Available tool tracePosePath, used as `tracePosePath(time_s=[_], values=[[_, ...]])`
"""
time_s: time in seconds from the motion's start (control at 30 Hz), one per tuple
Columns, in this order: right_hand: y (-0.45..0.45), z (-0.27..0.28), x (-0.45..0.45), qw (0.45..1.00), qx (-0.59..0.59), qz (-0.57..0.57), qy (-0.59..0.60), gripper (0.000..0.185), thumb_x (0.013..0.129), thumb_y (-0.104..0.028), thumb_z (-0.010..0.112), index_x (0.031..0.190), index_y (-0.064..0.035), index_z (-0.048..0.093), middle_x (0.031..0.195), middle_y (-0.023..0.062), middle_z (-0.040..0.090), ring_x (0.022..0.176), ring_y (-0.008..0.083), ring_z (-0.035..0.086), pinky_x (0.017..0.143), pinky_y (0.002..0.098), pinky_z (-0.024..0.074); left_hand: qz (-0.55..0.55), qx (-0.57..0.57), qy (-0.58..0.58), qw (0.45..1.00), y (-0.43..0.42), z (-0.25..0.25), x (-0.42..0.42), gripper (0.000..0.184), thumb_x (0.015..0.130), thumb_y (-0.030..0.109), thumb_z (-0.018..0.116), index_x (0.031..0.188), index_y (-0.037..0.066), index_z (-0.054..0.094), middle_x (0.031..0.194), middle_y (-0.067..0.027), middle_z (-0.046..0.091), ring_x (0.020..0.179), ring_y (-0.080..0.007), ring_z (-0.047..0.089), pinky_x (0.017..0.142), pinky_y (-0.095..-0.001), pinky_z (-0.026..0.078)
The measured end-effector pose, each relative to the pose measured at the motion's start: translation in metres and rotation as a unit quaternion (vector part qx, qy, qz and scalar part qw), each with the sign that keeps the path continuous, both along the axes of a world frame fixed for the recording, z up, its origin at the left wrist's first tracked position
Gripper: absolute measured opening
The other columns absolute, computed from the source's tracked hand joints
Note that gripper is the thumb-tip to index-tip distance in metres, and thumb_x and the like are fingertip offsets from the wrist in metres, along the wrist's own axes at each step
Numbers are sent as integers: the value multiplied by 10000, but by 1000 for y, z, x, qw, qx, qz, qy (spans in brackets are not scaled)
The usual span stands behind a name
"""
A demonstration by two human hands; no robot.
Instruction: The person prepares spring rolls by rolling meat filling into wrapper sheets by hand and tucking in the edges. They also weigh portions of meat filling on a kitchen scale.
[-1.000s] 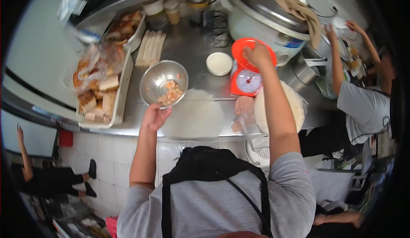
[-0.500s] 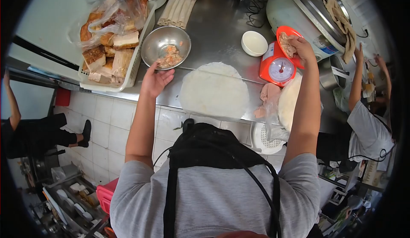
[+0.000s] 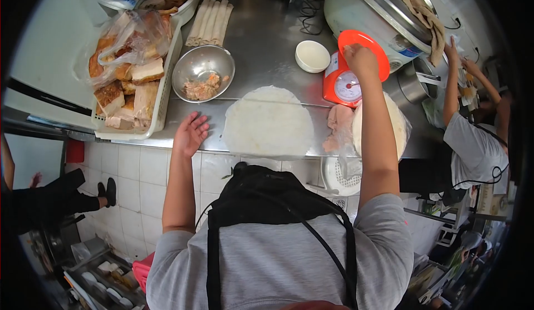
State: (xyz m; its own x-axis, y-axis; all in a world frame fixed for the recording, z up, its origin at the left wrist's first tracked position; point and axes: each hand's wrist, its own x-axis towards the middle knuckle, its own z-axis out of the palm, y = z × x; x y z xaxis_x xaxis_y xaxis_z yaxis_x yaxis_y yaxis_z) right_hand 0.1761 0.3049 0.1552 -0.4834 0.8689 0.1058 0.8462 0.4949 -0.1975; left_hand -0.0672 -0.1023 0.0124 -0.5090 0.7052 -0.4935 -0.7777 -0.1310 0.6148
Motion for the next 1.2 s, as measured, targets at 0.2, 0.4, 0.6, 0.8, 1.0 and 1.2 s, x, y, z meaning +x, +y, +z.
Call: tracePosePath(time_s=[0.2,0.4,0.6,0.8,1.0,1.2], values=[[27,-22,31,838,-278,151,445,390,904,-344,452,1049,-6,583,913,64,640,745,182,618,710,295,500,1,23,-13,1000,-4,-6,-2,273,900,275,462,1110,101,459,988,-99,592,778,-220,591,643,-313,466],[-24,16,23,702,-521,213,436,346,884,-291,476,1099,-26,534,1000,49,602,865,137,587,760,276,483,-3,-19,17,1000,1,-2,2,287,896,276,470,1113,89,457,951,-102,597,757,-215,587,640,-316,463],[-151,-80,-22,825,-407,356,162,433,662,-149,688,1040,-21,519,967,106,542,915,212,542,789,316,448,14,-123,334,934,28,-6,48,258,847,117,540,1094,57,495,894,-72,581,798,-166,574,675,-241,458],[-205,-132,-25,875,-210,342,272,394,678,-154,694,1032,-50,556,976,140,565,909,298,542,780,377,444,-171,-54,788,589,66,20,101,595,682,71,664,1231,9,442,1211,-153,479,1124,-317,451,923,-401,382],[-210,-155,-3,898,-64,346,266,363,679,-160,693,1013,-59,592,981,104,566,902,287,533,784,370,419,-169,-25,823,542,83,-20,106,599,678,140,673,1217,1,454,1160,-140,508,1082,-310,461,935,-397,360],[-207,-107,4,929,-58,331,154,489,639,-306,728,1041,-65,587,1065,85,517,1017,264,463,833,381,369,-272,-30,763,586,80,8,87,576,654,160,705,1169,11,496,1240,-121,442,1099,-300,434,931,-408,348]])
